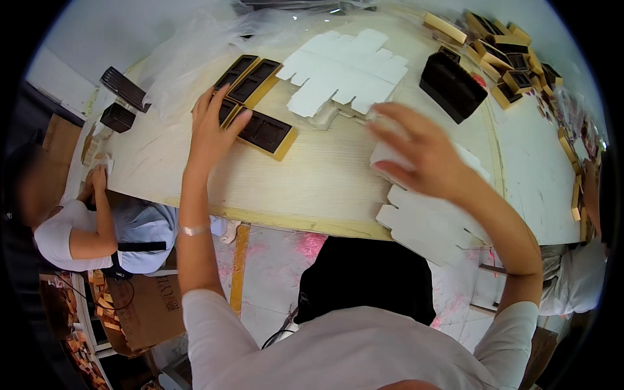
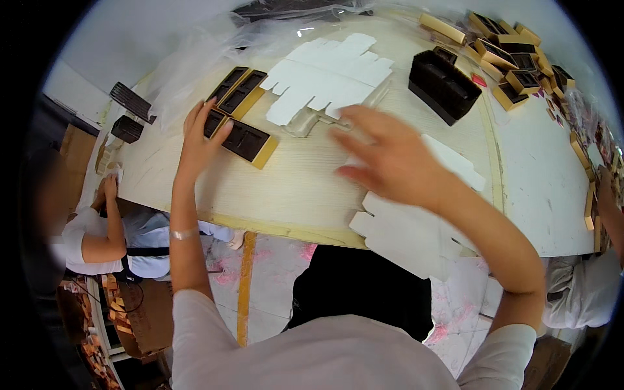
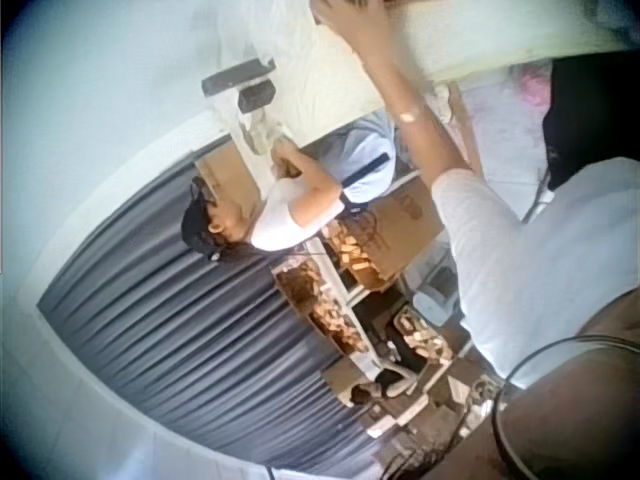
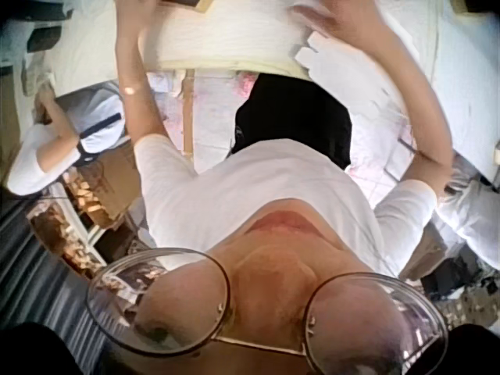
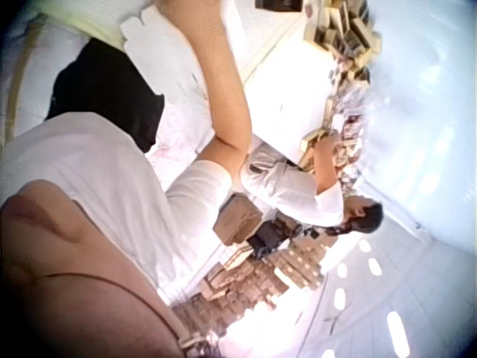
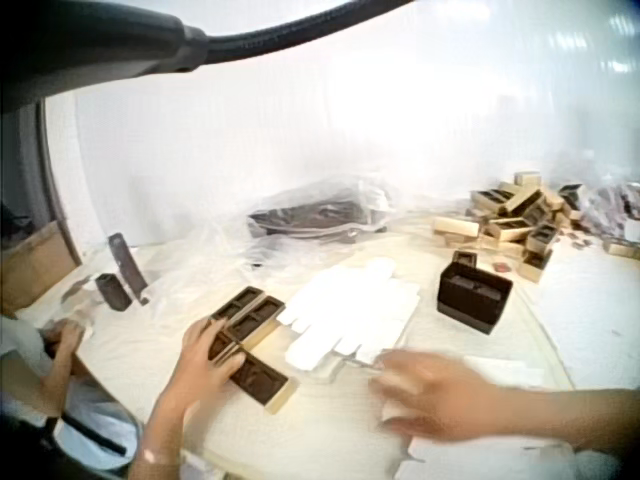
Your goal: The person folds white cardboard pieces into small rectangular boxes and inserts black rectangular inserts into each one. The person repeatedly picks up a flat cardboard piece, folds it into a box shape, places a black insert inside, and sets the completed unit aside on the table.
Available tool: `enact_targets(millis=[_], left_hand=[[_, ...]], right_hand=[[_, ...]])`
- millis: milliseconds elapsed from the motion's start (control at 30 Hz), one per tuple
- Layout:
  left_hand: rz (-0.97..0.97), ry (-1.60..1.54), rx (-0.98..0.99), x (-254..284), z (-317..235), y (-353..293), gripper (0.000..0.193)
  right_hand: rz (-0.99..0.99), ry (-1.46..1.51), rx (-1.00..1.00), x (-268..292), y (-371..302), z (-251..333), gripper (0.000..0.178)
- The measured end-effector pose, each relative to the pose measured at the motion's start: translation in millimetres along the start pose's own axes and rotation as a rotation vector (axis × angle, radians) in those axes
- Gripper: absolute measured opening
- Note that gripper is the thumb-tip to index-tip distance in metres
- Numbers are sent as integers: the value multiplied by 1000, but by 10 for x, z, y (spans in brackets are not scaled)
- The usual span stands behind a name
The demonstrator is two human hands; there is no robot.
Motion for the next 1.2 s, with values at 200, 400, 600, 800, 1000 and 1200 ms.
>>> enact_targets(millis=[200, 400, 600, 800, 1000, 1200], left_hand=[[419, 257, 338, -342, 712, 634, 104], [406, 271, 286, -440, 656, 559, 102], [310, 237, 202, 4, 448, -8, 91], [220, 108, 26, -99, 158, -131, 79], [381, -14, -128, 60, -264, -551, 78], [498, -149, -220, 111, -513, -815, 84]], right_hand=[[351, -108, 22, -1003, 1188, 801, 62], [329, -197, 223, -1169, 1021, 1296, 45], [74, -393, 310, 420, 264, 659, 49], [217, -709, -700, 1617, 28, -1853, 81], [246, 11, 124, -68, 575, 116, 89], [379, 210, 218, -924, 954, 957, 103]])
Point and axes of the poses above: each hand's wrist, its own y-axis towards the middle knuckle, its own x-axis out of the back of the hand, z = x × y, the point moved 6 cm from there along y, towards the middle knuckle, and after that the axes turned 13 degrees about -y, right-handed, at the moved point
